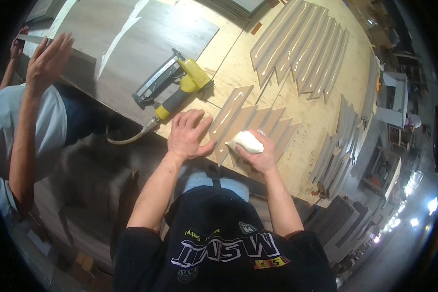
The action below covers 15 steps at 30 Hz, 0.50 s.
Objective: Applying glue and assembling wood panels using a pneumatic nail gun in a workshop.
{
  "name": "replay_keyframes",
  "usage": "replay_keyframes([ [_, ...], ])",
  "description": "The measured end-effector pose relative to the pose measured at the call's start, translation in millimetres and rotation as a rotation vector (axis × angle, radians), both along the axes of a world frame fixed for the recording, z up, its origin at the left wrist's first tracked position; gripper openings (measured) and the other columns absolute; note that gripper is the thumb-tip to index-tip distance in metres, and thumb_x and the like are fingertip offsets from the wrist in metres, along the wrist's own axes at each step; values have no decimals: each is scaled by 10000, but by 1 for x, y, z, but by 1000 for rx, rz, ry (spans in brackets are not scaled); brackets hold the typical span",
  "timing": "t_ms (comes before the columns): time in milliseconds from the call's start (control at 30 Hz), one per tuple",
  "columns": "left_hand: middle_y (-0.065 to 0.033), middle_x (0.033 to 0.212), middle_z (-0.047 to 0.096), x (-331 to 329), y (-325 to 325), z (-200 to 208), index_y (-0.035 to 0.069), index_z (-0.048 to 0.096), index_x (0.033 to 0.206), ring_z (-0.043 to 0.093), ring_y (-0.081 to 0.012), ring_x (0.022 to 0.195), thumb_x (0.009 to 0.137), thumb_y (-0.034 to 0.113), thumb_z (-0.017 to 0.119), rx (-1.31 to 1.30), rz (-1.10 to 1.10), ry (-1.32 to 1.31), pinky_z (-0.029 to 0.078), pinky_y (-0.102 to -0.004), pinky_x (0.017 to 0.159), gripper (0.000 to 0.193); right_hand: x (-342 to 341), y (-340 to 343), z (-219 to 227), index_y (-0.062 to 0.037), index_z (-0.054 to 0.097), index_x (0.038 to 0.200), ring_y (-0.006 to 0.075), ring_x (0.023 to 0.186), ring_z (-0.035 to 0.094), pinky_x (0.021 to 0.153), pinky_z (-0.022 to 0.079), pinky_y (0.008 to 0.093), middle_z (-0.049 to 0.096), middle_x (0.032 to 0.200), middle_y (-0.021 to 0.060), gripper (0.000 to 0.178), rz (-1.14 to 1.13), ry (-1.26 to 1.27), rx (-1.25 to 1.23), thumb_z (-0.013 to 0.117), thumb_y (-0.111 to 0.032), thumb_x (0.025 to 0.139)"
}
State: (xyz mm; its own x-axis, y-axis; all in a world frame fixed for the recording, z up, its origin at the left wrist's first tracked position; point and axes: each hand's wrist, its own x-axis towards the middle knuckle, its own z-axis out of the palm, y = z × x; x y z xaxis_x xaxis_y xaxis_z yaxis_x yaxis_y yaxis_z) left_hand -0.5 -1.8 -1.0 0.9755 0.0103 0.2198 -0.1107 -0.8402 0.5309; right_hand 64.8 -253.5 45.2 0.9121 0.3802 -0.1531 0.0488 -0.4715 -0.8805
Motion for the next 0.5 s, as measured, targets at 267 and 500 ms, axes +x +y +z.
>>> replay_keyframes([
  [267, -92, 1344, 563, -1, 0, 1, 172, 697, 1263, 494, -291, 1306, 717, 452, 801, 22, 6, 25, 330, -477, 1138, 623, 25, -2, 4, -27, 730, 1149, 175, 913, 712, 823, 557, 313, 749, 995, 89, 427, -64, -53, 19, 896, -171, 782],
  [500, -85, 1333, 563, 1, -2, 2, 173, 696, 1260, 498, -284, 1295, 713, 448, 806, 28, 1, 20, 336, -475, 1131, 622, 54, -6, -3, -24, 727, 1146, 170, 915, 709, 839, 557, 308, 749, 1000, 82, 422, -125, -76, 15, 891, -198, 798],
])
